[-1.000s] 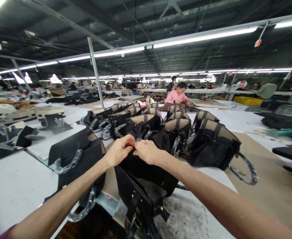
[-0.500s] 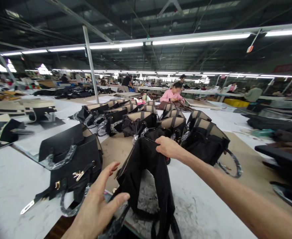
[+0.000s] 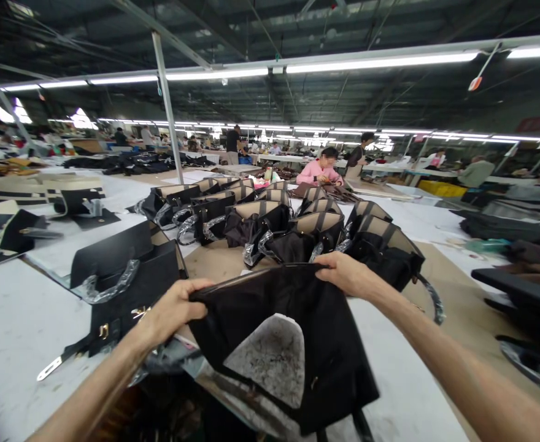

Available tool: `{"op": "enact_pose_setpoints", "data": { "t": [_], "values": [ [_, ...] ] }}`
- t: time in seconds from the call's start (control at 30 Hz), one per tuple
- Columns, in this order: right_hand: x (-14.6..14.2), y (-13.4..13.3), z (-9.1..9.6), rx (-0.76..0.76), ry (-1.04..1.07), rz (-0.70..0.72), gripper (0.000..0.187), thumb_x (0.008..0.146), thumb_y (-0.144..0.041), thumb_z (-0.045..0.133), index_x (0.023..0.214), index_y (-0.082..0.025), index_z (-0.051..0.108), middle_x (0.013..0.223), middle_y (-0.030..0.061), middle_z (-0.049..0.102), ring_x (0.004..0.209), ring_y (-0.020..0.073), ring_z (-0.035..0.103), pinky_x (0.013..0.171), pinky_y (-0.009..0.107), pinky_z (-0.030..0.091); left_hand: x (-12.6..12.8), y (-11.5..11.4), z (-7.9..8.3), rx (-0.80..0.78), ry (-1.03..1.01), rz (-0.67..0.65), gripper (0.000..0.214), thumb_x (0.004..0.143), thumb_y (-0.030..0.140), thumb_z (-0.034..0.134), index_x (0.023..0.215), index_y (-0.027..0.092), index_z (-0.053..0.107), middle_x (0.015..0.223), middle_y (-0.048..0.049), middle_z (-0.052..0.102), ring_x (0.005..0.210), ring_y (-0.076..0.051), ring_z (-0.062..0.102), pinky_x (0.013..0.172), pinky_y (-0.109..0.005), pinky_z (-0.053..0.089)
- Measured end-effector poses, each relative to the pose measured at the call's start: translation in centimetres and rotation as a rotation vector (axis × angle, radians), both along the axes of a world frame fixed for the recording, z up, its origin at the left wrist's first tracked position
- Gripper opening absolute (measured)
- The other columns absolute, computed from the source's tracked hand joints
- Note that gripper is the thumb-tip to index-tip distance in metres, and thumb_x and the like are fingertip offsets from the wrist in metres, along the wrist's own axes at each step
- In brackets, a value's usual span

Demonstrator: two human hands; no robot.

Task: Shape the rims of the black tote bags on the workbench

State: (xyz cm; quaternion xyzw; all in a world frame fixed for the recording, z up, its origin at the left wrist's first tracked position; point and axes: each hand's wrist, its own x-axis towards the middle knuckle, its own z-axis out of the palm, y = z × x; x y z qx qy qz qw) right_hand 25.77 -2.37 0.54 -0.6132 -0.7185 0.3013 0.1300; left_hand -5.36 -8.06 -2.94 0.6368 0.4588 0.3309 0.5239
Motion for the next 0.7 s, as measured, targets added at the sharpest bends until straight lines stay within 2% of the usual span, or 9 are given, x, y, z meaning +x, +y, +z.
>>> {"op": "enact_pose_setpoints", "data": {
  "t": [0.07, 0.13, 0.27, 0.33, 0.43, 0.57, 0.7],
  "values": [
    [1.2, 0.0, -0.3, -0.043, 0.047, 0.000, 0.020, 0.071, -0.030, 0.052, 0.079, -0.016, 0.062, 0.062, 0.0005, 0.062, 0.055, 0.0149, 0.057, 0.046, 0.021, 0.040, -1.3, 1.1, 0.8, -0.038, -0.055, -0.101, 0.046, 0.055, 0.005, 0.044, 0.098, 0.013, 0.060, 0.077, 0.0003, 0.062, 0.067, -0.013, 0.053, 0.059, -0.019, 0.039],
    [1.5, -0.2, -0.5, -0.019, 0.008, -0.012, 0.018, 0.071, -0.032, 0.052, 0.076, -0.017, 0.062, 0.062, -0.0008, 0.061, 0.059, 0.0160, 0.057, 0.050, 0.022, 0.041, -1.9, 1.8, 0.9, -0.026, -0.056, -0.144, 0.046, 0.056, 0.006, 0.045, 0.098, 0.013, 0.061, 0.080, 0.0007, 0.062, 0.070, -0.013, 0.053, 0.063, -0.019, 0.039],
    [0.0, -1.5, -0.1, 0.160, -0.289, 0.015, 0.016, 0.074, -0.033, 0.051, 0.076, -0.021, 0.062, 0.070, -0.0001, 0.063, 0.072, 0.0197, 0.058, 0.061, 0.027, 0.042, -2.1, 2.3, -0.2, -0.001, -0.080, -0.115, 0.046, 0.058, 0.008, 0.048, 0.101, 0.014, 0.059, 0.079, 0.0016, 0.061, 0.070, -0.012, 0.053, 0.064, -0.019, 0.038],
    [-1.3, -2.4, 0.3, 0.243, -0.486, 0.017, 0.019, 0.074, -0.032, 0.054, 0.089, -0.022, 0.060, 0.082, 0.0034, 0.064, 0.081, 0.0239, 0.058, 0.067, 0.031, 0.042, -2.0, 2.3, -0.7, 0.009, -0.112, -0.114, 0.044, 0.058, 0.008, 0.049, 0.101, 0.015, 0.060, 0.080, 0.0023, 0.061, 0.071, -0.012, 0.052, 0.066, -0.019, 0.038],
    [-3.3, -3.2, 0.7, 0.400, -0.643, 0.052, 0.042, 0.072, -0.027, 0.059, 0.112, -0.022, 0.050, 0.102, 0.0078, 0.060, 0.093, 0.0265, 0.055, 0.075, 0.036, 0.041, -2.0, 2.2, -1.0, 0.033, -0.113, -0.101, 0.041, 0.059, 0.009, 0.050, 0.098, 0.014, 0.060, 0.077, 0.0028, 0.059, 0.072, -0.012, 0.051, 0.067, -0.019, 0.038],
    [-5.6, -3.0, 0.9, 0.652, -0.590, 0.261, 0.051, 0.068, -0.016, 0.063, 0.116, -0.023, 0.045, 0.119, 0.0055, 0.049, 0.105, 0.0237, 0.047, 0.087, 0.037, 0.037, -1.8, 2.3, -1.2, 0.048, -0.105, -0.065, 0.038, 0.060, 0.009, 0.050, 0.097, 0.014, 0.059, 0.076, 0.0023, 0.058, 0.071, -0.012, 0.050, 0.066, -0.020, 0.037],
    [-7.6, -1.8, 1.1, 0.755, -0.418, 0.433, 0.046, 0.071, -0.015, 0.061, 0.114, -0.025, 0.048, 0.126, 0.0032, 0.043, 0.114, 0.0203, 0.039, 0.095, 0.036, 0.031, -1.6, 2.3, -1.3, 0.053, -0.130, -0.093, 0.037, 0.060, 0.010, 0.052, 0.097, 0.013, 0.059, 0.079, 0.0015, 0.058, 0.070, -0.012, 0.050, 0.066, -0.019, 0.037]
  ]
}}
